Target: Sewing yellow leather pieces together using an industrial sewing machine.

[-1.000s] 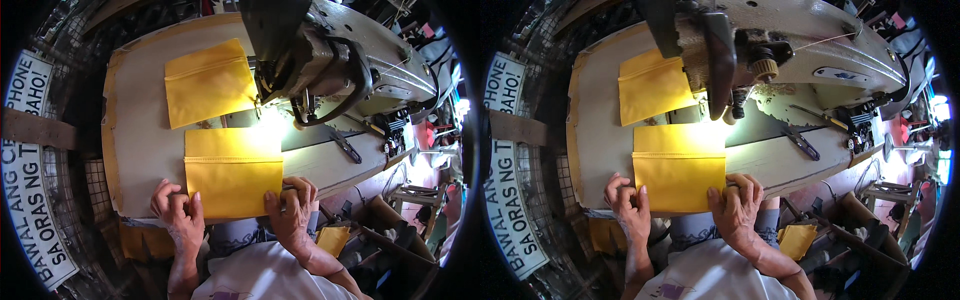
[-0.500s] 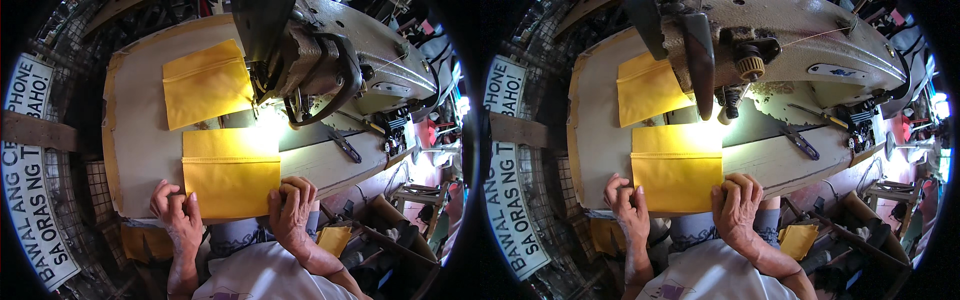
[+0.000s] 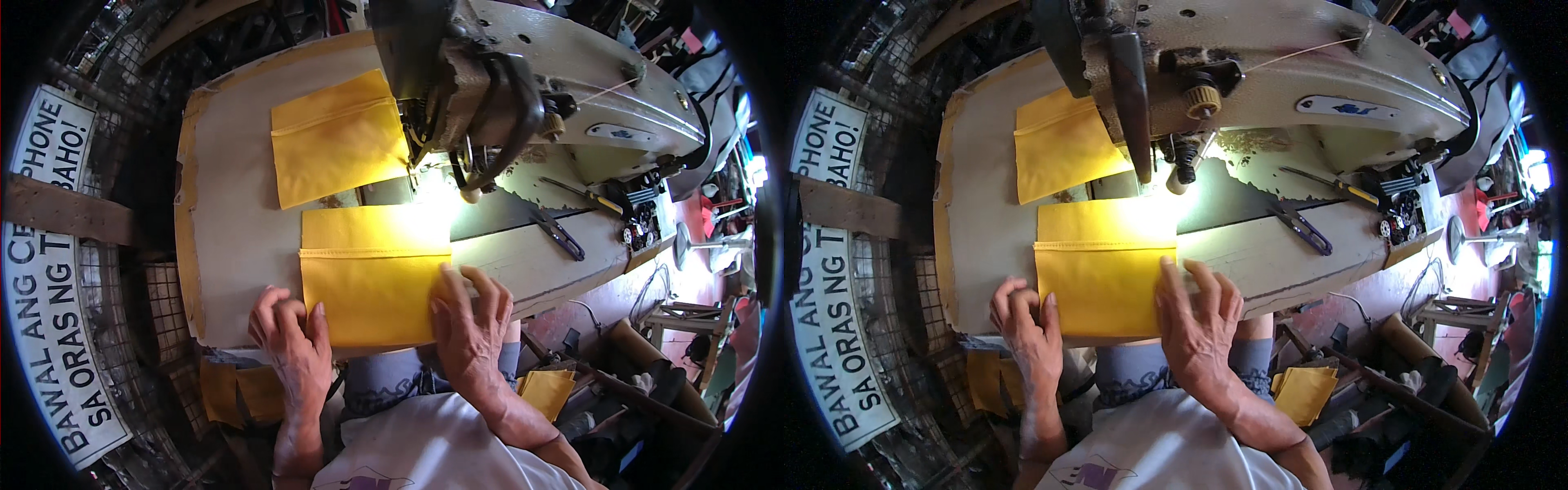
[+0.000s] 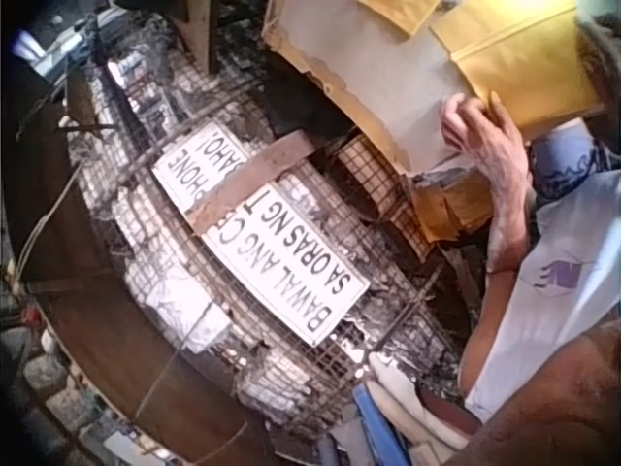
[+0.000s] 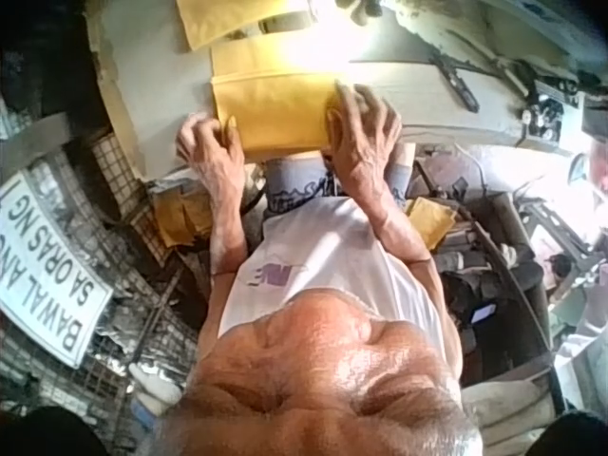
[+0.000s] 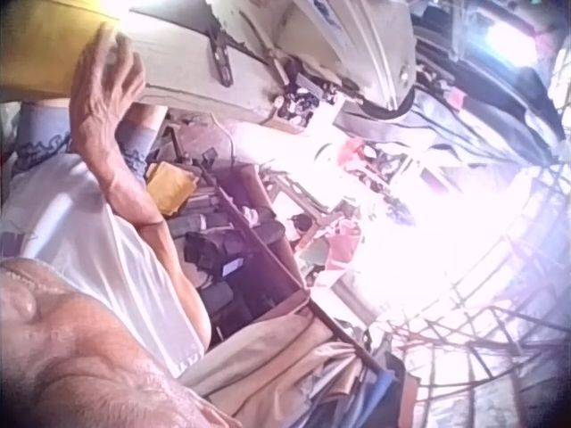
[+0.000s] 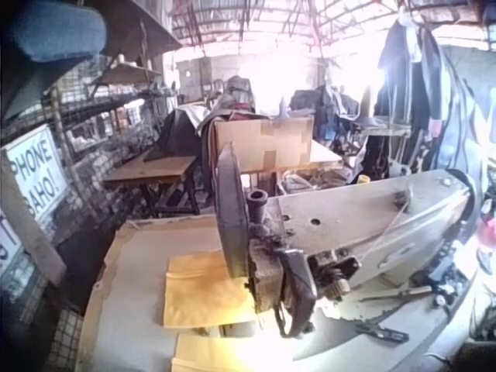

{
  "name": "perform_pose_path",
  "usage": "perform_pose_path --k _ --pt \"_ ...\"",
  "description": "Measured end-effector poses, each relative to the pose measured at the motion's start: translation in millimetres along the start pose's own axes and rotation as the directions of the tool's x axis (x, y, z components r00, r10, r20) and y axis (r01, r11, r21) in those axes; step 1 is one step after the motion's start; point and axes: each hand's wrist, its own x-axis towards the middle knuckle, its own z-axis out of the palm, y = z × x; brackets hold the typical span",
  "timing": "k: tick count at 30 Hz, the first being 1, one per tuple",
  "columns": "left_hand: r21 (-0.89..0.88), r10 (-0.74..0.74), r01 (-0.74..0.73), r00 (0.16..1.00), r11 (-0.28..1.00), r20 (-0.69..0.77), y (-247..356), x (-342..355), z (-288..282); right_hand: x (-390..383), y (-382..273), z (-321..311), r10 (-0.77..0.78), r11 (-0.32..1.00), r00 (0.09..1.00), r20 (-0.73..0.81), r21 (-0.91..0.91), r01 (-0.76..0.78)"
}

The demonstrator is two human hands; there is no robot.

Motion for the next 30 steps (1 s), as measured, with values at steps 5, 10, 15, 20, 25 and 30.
perform_pose_path --k 5,10,15,20,25,30 --pt "0.133 0.348 -0.355 0.934 0.925 0.078 33.8 18.9 -5.5 6.7 4.3 -9.5 -0.133 0.988 0.984 0.116 -0.064 0.141" --pt "-0.092 0.696 -0.692 0.697 0.716 0.173 60.4 50.7 39.8 25.3 15.0 -10.0 -0.242 0.970 0.963 0.121 -0.007 0.245" --pt "-0.068 0.691 -0.688 0.717 0.722 0.087 51.1 50.6 53.0 33.1 23.0 -3.9 -0.296 0.954 0.945 0.139 0.001 0.299" --pt "-0.080 0.674 -0.669 0.734 0.739 0.082 54.5 48.4 49.2 29.4 28.8 0.7 -0.319 0.948 0.944 0.081 0.026 0.318" --pt "-0.019 0.708 -0.710 0.699 0.704 0.101 53.7 50.9 50.1 24.9 41.9 -5.7 -0.354 0.907 0.935 0.000 0.244 0.344" --pt "0.012 0.719 -0.724 0.687 0.690 0.100 51.4 52.2 53.3 20.8 48.1 -8.3 -0.453 0.859 0.891 -0.002 0.268 0.437"
